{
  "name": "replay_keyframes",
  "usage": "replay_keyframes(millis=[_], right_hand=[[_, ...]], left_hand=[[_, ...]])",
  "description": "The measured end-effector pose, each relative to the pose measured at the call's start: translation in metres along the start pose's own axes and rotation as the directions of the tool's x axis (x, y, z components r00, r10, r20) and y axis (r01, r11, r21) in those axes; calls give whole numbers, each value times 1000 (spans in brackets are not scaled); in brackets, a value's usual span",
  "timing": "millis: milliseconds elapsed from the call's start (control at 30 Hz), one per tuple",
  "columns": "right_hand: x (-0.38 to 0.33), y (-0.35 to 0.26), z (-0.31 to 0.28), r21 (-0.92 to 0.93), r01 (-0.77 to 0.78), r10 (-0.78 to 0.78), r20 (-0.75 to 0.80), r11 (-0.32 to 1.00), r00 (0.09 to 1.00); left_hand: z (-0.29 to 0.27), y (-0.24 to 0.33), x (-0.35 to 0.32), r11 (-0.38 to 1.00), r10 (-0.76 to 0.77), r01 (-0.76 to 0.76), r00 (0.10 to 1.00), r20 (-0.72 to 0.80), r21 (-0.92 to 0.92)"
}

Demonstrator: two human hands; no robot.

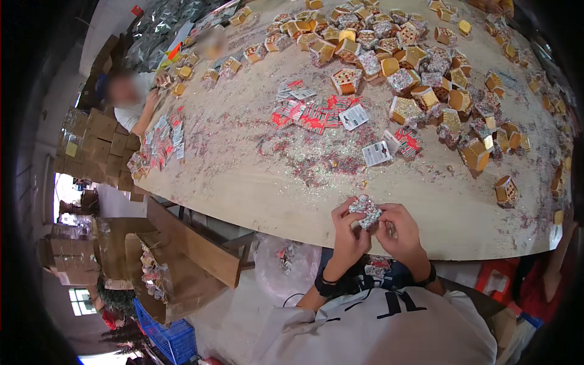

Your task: Packaging small gold gift boxes with red labels in a production environment.

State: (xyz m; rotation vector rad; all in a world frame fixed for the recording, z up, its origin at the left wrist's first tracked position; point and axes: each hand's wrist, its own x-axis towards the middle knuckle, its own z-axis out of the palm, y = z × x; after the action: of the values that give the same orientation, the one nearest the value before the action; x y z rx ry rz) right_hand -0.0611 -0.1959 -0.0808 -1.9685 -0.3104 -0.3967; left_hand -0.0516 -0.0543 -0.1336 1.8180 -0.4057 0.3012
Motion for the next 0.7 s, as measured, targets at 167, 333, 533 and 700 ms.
replay_keyframes(millis=[167,333,533,700], right_hand=[[1,-6,-8,-69,15,-10,66,997,998],[9,-11,-19,-198,146,-126,109,969,986],[8,-9,-28,-175,122,-92,170,977,981],[20,-9,-42,-221,257,-200,251,941,947]], left_hand=[[-2,8,3,998,21,-22,1000,20,57],[1,8,3,998,55,-56,998,15,24],[-1,6,3,997,67,-68,997,33,47],[-8,0,-1,997,60,-55,992,109,-49]])
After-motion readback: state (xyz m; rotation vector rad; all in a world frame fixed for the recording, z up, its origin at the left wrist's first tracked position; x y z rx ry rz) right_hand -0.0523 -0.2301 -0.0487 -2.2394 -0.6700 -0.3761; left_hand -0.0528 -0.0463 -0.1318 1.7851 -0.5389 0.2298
